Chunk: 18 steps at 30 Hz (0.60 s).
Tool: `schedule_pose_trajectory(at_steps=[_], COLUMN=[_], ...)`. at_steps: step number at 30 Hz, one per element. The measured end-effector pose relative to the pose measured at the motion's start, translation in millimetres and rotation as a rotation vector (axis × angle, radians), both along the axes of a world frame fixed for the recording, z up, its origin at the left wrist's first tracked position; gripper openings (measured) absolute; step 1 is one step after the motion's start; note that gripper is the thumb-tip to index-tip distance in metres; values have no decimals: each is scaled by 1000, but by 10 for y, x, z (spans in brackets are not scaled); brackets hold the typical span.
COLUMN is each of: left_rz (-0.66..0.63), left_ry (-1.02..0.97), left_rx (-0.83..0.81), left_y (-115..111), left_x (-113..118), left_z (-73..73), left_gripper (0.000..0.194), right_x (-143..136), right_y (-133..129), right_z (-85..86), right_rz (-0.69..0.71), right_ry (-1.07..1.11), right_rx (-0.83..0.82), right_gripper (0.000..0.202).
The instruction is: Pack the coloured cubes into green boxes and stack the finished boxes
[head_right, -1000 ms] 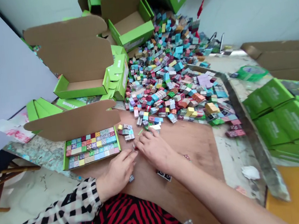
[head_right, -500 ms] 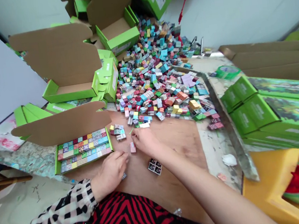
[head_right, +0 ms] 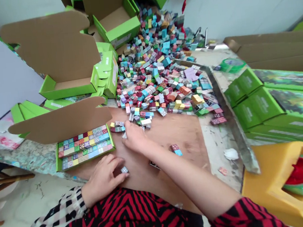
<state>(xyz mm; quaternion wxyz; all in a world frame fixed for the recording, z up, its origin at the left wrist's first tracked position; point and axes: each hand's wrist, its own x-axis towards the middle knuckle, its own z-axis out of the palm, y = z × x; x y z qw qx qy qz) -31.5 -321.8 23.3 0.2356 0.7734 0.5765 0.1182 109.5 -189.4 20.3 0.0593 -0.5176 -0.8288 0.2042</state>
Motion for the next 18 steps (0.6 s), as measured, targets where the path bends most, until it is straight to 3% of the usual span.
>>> schedule_pose_trajectory(at_steps=[8, 12, 18], left_rz=[42, 87, 103], left_ry=[-226, -258, -257], left_rx=[39, 81, -5], left_y=[25, 8, -14], left_x=[-32, -40, -14], left_z=[-179, -194, -191], left_gripper=[26, 31, 35], right_x=[311, 383, 411], right_y=[-211, -301, -399], right_z=[138, 138, 80], right_rz=[315, 389, 477], right_ry=[-56, -14, 112], right_rx=[-51, -82, -117], right_gripper=[28, 28, 32])
